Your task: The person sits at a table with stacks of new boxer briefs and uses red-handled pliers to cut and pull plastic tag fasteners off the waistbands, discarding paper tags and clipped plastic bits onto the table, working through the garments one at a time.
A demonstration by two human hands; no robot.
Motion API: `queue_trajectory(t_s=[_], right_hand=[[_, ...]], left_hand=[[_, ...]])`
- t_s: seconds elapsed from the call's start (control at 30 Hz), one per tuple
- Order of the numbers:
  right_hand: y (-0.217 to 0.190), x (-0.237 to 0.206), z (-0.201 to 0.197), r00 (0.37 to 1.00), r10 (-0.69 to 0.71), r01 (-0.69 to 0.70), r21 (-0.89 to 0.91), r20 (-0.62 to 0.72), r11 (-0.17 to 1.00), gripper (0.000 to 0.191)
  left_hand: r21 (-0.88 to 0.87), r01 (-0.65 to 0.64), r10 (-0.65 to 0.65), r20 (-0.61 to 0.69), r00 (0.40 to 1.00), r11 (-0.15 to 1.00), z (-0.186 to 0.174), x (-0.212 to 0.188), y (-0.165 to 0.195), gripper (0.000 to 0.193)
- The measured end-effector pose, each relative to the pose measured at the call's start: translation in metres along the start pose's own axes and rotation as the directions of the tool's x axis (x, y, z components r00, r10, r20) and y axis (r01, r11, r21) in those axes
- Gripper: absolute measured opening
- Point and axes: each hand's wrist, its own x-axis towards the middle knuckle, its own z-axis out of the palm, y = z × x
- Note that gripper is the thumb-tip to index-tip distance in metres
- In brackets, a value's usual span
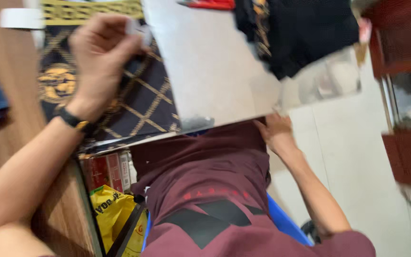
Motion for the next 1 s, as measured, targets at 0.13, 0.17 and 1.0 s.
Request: queue_trajectory(t_s=[0.13, 0.17, 1.0], right_hand=[[-0.025, -0.025, -0.103, 0.844, -0.526, 0.436, 0.434, 0.107, 0.788, 0.023], [-0.034, -0.023, -0.123, 0.758, -0.645, 0.457, 0.627, 0.096, 0.631, 0.021], [-0.170, 0.205, -0.164, 0.923, -0.359, 0.279, 0.880, -0.136, 0.385, 0.017]], left_hand=[[-0.049, 0.002, -0.002, 0.015, 1.000, 0.999, 0.001, 0.009, -0.012, 0.016], [-0.016, -0.005, 0.006, 0.029, 1.000, 1.000, 0.001, 0.010, -0.014, 0.016], [0.554, -0.031, 0.001, 0.055, 0.998, 0.832, -0.021, 0.040, 0.007, 0.034]])
